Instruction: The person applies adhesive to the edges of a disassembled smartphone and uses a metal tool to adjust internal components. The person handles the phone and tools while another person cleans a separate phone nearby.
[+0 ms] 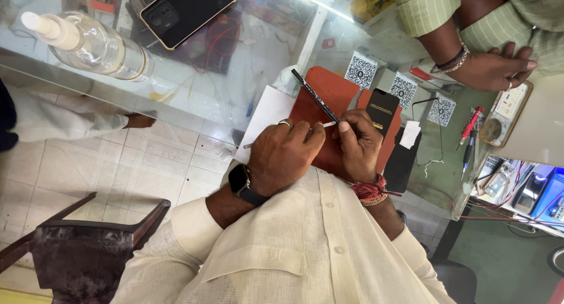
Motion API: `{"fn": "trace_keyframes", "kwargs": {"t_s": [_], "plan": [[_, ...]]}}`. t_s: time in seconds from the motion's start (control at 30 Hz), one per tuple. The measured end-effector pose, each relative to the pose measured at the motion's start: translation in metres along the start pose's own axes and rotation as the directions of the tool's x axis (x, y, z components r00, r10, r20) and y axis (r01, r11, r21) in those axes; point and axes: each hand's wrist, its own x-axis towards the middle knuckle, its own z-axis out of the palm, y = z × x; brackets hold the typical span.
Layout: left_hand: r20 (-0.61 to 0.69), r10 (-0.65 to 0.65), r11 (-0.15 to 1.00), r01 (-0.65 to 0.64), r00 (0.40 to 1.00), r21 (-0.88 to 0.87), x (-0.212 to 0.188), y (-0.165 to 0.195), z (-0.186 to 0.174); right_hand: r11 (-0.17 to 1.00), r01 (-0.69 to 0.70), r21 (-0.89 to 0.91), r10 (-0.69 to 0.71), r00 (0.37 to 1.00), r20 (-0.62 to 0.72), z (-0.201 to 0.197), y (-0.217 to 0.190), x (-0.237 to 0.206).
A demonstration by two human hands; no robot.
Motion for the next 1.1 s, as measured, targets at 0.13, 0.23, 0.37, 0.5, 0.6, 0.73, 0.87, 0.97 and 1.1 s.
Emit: {"fn": "trace_keyframes", "kwargs": {"t_s": [0.13, 0.23, 0.37, 0.5, 0.6, 0.73, 0.87, 0.97, 1.1], "plan": [[0.003, -0.02, 1.0, 0.02, 1.0, 0.015, -0.002, 0.004, 0.002, 0.998, 0.067, -0.002, -0.066, 0.998, 0.021, 0.0, 0.001, 0.0], [-0.019, -0.023, 1.0, 0.023, 1.0, 0.014, -0.002, 0.007, 0.004, 1.0, 0.0, -0.015, 0.0, 1.0, 0.0, 0.0, 0.001, -0.001], [-0.03, -0.01, 1.0, 0.01, 1.0, 0.02, -0.001, 0.01, 0.005, 0.999, -0.02, -0.043, 0.019, 1.0, -0.008, 0.0, 0.001, -0.001], [0.008, -0.015, 0.997, 0.014, 1.0, 0.071, -0.003, 0.012, 0.007, 0.997, 0.067, -0.042, -0.066, 0.998, 0.021, 0.0, 0.002, -0.001], [-0.036, -0.012, 0.997, 0.015, 0.999, 0.081, -0.006, 0.012, 0.009, 0.998, 0.053, -0.028, -0.053, 0.998, 0.026, 0.0, 0.002, -0.002], [-0.111, 0.019, 0.994, -0.007, 0.994, 0.107, -0.006, 0.013, 0.013, 0.999, 0.045, -0.028, -0.044, 0.999, 0.021, -0.001, 0.002, -0.002], [-0.138, 0.051, 0.982, -0.024, 0.989, 0.187, -0.006, 0.016, 0.016, 0.994, 0.084, -0.069, -0.083, 0.996, 0.02, -0.001, 0.004, -0.002], [-0.154, 0.058, 0.972, -0.02, 0.986, 0.234, -0.005, 0.019, 0.018, 0.996, 0.072, -0.055, -0.071, 0.997, 0.023, -0.001, 0.005, -0.001], [-0.162, 0.066, 0.958, -0.017, 0.985, 0.287, -0.001, 0.023, 0.014, 0.992, 0.095, -0.088, -0.093, 0.995, 0.032, -0.002, 0.006, -0.002]]}}
